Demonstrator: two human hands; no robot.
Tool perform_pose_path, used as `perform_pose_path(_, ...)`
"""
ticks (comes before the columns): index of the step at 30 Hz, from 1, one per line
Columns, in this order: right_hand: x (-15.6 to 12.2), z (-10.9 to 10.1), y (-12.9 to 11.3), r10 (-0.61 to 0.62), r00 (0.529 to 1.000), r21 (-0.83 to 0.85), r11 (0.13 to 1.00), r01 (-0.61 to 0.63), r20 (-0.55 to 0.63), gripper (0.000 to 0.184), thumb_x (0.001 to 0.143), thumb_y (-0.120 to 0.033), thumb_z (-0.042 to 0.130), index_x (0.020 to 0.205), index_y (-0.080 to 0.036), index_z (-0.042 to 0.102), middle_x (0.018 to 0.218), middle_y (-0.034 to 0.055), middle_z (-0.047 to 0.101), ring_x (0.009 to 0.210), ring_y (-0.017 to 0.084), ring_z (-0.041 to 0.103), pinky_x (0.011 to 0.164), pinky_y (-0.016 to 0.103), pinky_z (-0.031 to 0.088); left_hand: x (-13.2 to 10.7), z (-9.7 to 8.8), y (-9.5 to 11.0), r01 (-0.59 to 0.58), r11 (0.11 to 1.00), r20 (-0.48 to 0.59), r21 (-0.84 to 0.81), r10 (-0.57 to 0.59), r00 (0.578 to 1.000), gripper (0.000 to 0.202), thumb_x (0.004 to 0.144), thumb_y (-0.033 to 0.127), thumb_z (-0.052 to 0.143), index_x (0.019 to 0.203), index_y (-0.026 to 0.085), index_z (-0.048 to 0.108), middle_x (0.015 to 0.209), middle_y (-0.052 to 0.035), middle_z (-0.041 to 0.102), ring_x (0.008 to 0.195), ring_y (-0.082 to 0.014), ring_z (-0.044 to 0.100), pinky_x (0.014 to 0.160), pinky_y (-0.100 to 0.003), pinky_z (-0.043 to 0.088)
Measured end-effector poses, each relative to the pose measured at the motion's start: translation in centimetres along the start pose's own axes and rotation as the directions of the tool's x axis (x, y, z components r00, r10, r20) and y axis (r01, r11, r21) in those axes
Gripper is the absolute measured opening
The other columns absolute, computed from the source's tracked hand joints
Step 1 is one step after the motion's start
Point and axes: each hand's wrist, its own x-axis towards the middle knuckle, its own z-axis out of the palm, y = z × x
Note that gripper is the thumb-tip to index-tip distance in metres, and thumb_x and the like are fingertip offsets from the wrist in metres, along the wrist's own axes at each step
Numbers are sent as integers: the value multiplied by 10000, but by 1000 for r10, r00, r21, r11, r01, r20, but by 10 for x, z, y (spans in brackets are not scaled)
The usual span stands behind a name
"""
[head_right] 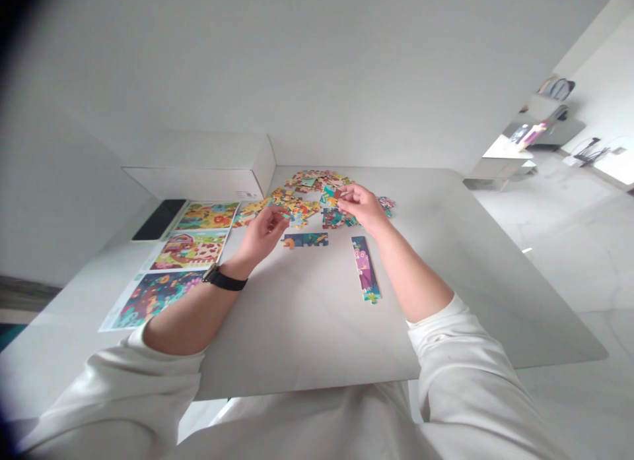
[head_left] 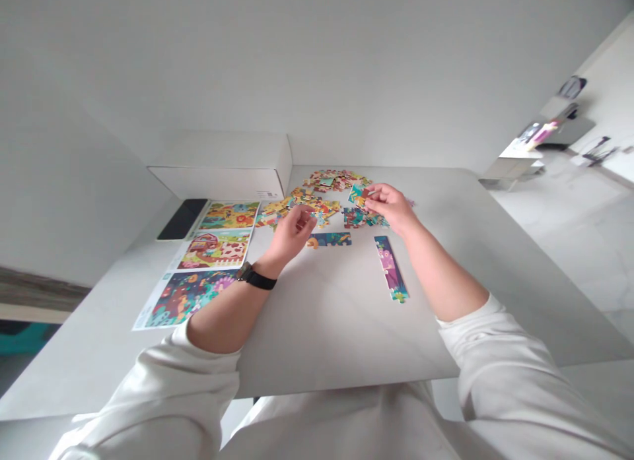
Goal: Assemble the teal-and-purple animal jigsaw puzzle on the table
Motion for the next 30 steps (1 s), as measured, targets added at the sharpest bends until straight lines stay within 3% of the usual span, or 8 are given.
perform_pose_path(3, -17, 18, -13, 37, 996, 83, 996, -43, 79, 522, 787, -558, 888, 1199, -263, 765, 924, 13, 763, 808, 188, 719, 779, 352, 645, -2, 0, 19, -12, 998, 36, -66, 15, 999, 413, 972, 546, 703, 1227, 224, 666, 949, -43, 700, 802, -173, 649, 699, -278, 512)
perform_pose_path(7, -43, 45, -21, 56, 983, 42, 997, -64, 173, 438, 822, -488, 854, 1199, -271, 799, 925, 9, 756, 790, 174, 706, 771, 343, 650, -13, 1, 39, 11, 995, 113, -97, 0, 994, 502, 936, 637, 725, 1203, 212, 695, 1047, -83, 740, 826, -188, 677, 694, -292, 545)
perform_pose_path(11, -68, 59, -25, 43, 975, -14, 999, -41, 220, 446, 838, -424, 830, 1252, -269, 771, 904, -2, 748, 773, 170, 711, 768, 337, 647, -37, 1, 49, 36, 999, 208, 21, -39, 977, 476, 855, 669, 800, 1000, 217, 768, 892, -62, 774, 750, -197, 668, 682, -315, 543)
perform_pose_path(14, -86, 61, -35, 6, 976, -54, 999, 6, 217, 446, 879, -424, 786, 1295, -271, 733, 960, 13, 771, 794, 174, 721, 787, 339, 646, -59, -1, 56, 61, 998, 207, 10, -62, 976, 449, 852, 662, 806, 883, 214, 773, 774, -53, 759, 708, -200, 655, 646, -323, 530)
perform_pose_path(18, -116, 61, -56, -83, 988, -144, 984, 101, 131, 394, 963, -428, 694, 1331, -288, 688, 1125, 55, 787, 919, 202, 745, 898, 383, 643, -81, -1, 63, 179, 973, 174, -148, -153, 973, 431, 809, 605, 863, 851, 193, 742, 770, -72, 761, 635, -176, 637, 581, -314, 503)
perform_pose_path(24, -157, 66, -70, -270, 929, -442, 822, 358, 252, 405, 913, -295, 771, 1311, -312, 702, 1407, 105, 708, 1324, 313, 658, 1072, 486, 601, -92, 11, 62, 282, 906, 196, -316, -228, 954, 499, 712, 640, 899, 829, 187, 725, 777, -72, 751, 645, -157, 636, 597, -298, 519)
perform_pose_path(27, -163, 68, -63, -304, 922, -560, 733, 386, 238, 341, 955, -247, 723, 1288, -318, 725, 1404, 105, 710, 1380, 315, 626, 1210, 530, 508, -94, 19, 60, 314, 896, 223, -314, -252, 942, 504, 702, 645, 898, 829, 187, 731, 778, -73, 760, 635, -152, 629, 597, -300, 515)
perform_pose_path(30, -163, 69, -55, -327, 919, -599, 699, 391, 218, 304, 970, -243, 705, 1266, -305, 738, 1403, 102, 717, 1378, 306, 629, 1232, 518, 489, -96, 24, 58, 345, 887, 240, -306, -279, 930, 513, 685, 650, 905, 821, 188, 728, 769, -75, 769, 606, -144, 602, 587, -303, 500)
